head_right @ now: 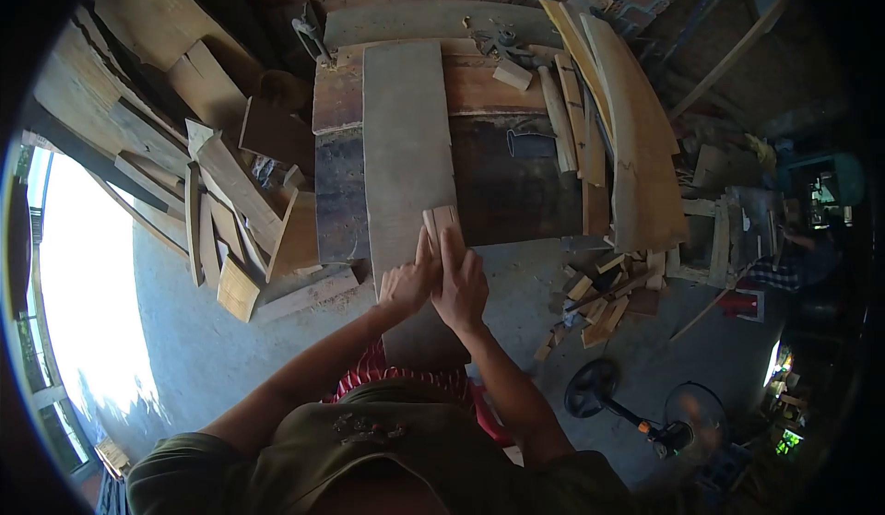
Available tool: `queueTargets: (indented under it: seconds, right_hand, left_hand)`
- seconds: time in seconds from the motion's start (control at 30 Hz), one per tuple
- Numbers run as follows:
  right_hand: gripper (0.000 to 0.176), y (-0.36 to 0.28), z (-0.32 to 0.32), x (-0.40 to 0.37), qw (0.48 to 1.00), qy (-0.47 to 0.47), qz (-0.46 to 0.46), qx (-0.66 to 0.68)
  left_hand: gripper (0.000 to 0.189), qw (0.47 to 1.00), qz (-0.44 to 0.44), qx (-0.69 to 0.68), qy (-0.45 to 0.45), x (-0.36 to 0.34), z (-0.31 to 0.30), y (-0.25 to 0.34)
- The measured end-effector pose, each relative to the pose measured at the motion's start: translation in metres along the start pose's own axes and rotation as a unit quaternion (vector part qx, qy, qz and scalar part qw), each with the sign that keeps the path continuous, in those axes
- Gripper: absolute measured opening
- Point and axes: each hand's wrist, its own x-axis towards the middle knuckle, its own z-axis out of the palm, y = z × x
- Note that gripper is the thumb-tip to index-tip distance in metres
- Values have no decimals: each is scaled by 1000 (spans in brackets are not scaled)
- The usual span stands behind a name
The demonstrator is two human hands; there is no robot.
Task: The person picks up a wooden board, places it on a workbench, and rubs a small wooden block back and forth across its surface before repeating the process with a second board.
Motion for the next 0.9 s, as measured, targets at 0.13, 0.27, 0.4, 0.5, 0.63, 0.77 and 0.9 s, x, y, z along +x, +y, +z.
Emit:
queueTargets:
  seconds: [0.13, 0.27, 0.4, 0.5, 0.63, 0.77, 0.9]
  right_hand:
    - [84, 50, -5, 4, 999, 34, 16, -24]
    - [82, 125, -5, 64, 989, 65, 74, -112]
    - [74, 118, -25, 87, 974, 142, 111, -137]
    - [62, 84, -17, 50, 987, 157, 3, -19]
    - [77, 47, 33, -51, 949, -193, 190, 161]
    - [82, 38, 53, -92, 889, -138, 273, 341]
    - [80, 39, 57, -87, 862, -156, 299, 378]
  left_hand:
    - [72, 994, 80, -28, 66, -65, 17, -45]
    - [68, 993, 9, -72, 90, -104, 20, -120]
    - [59, 995, -17, -38, 92, -131, 15, -190]
    - [50, 994, -32, -34, 97, -142, 32, -234]
    - [46, 966, -104, -218, 92, -133, 64, -242]
    - [58, 885, -91, -455, -26, -122, 93, -197]
    - [64, 805, -117, -582, -6, -101, 105, -141]
